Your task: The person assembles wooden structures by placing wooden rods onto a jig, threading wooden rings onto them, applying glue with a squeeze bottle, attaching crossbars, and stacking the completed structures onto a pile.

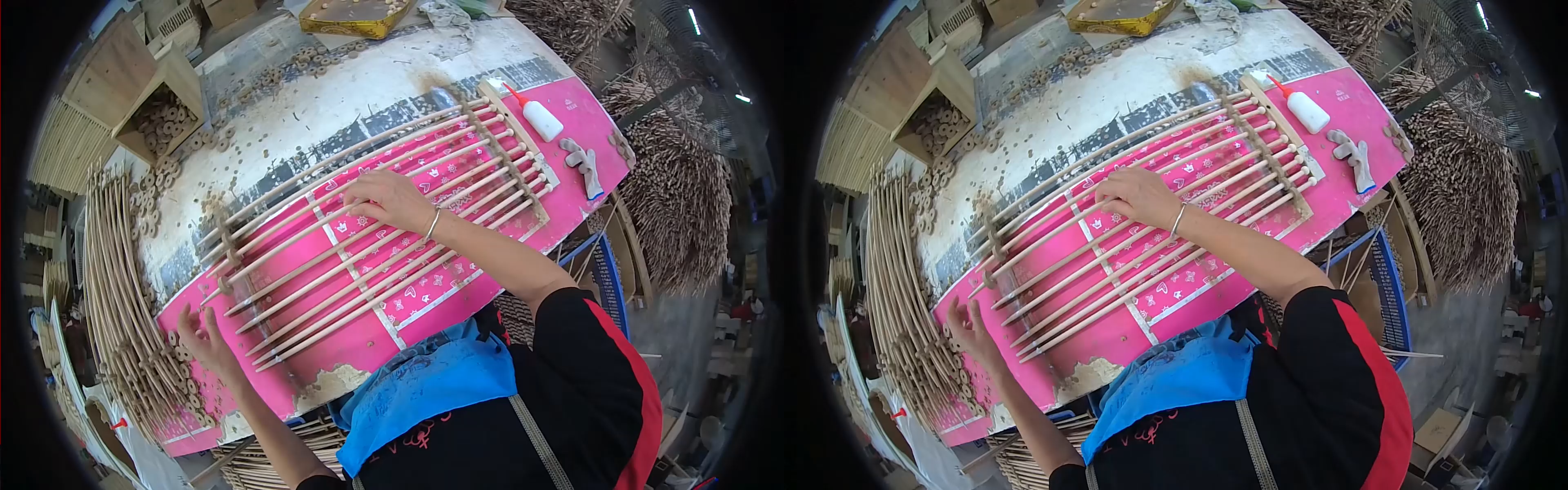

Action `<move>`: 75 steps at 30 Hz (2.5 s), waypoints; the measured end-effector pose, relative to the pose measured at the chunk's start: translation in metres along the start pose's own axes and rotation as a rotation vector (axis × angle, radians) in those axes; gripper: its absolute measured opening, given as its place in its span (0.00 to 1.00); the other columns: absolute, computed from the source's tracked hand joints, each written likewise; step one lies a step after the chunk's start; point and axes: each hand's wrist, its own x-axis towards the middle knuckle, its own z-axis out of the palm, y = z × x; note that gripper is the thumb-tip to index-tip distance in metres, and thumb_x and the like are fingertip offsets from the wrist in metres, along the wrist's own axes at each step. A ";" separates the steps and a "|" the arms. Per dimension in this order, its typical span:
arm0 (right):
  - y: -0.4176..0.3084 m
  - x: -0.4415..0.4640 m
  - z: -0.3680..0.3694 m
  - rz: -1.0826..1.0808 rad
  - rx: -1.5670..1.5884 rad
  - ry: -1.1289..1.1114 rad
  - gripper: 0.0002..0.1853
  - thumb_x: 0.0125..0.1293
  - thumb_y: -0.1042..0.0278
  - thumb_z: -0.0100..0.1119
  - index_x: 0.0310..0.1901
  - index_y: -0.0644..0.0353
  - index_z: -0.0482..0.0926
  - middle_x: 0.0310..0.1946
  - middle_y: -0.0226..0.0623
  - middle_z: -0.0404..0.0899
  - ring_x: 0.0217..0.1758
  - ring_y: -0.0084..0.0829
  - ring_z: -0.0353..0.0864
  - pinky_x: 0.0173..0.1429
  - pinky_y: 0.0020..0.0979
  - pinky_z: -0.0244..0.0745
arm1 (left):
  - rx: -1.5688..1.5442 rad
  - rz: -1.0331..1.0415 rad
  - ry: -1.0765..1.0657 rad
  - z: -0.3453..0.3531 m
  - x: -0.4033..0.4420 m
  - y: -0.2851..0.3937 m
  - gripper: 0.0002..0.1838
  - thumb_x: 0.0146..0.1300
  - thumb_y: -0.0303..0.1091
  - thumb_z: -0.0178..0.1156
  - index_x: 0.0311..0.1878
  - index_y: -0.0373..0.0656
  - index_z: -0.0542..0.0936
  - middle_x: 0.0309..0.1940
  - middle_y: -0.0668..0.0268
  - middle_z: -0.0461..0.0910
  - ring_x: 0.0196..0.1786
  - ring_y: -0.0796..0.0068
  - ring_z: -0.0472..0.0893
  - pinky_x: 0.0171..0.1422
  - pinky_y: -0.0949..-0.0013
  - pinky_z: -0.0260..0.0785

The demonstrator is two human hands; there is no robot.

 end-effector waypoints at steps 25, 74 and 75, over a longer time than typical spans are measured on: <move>0.002 0.009 0.002 -0.088 -0.210 -0.072 0.07 0.66 0.62 0.66 0.39 0.54 0.87 0.37 0.32 0.79 0.46 0.36 0.77 0.52 0.38 0.71 | 0.157 0.416 -0.251 0.055 0.013 0.019 0.23 0.55 0.32 0.74 0.57 0.57 0.88 0.48 0.69 0.80 0.52 0.63 0.78 0.62 0.56 0.66; -0.047 -0.018 -0.010 0.093 0.207 -0.019 0.06 0.63 0.74 0.67 0.41 0.62 0.83 0.37 0.37 0.81 0.40 0.36 0.81 0.44 0.37 0.76 | -0.738 -0.470 -0.266 0.000 -0.012 0.020 0.47 0.72 0.31 0.68 0.85 0.44 0.49 0.45 0.63 0.86 0.45 0.79 0.84 0.50 0.75 0.79; -0.047 -0.017 -0.011 0.073 0.140 -0.042 0.05 0.64 0.73 0.67 0.41 0.61 0.83 0.36 0.36 0.81 0.40 0.36 0.81 0.44 0.36 0.77 | -0.742 -0.453 -0.257 0.001 -0.013 0.024 0.49 0.71 0.31 0.68 0.85 0.44 0.47 0.44 0.63 0.86 0.45 0.79 0.84 0.49 0.75 0.79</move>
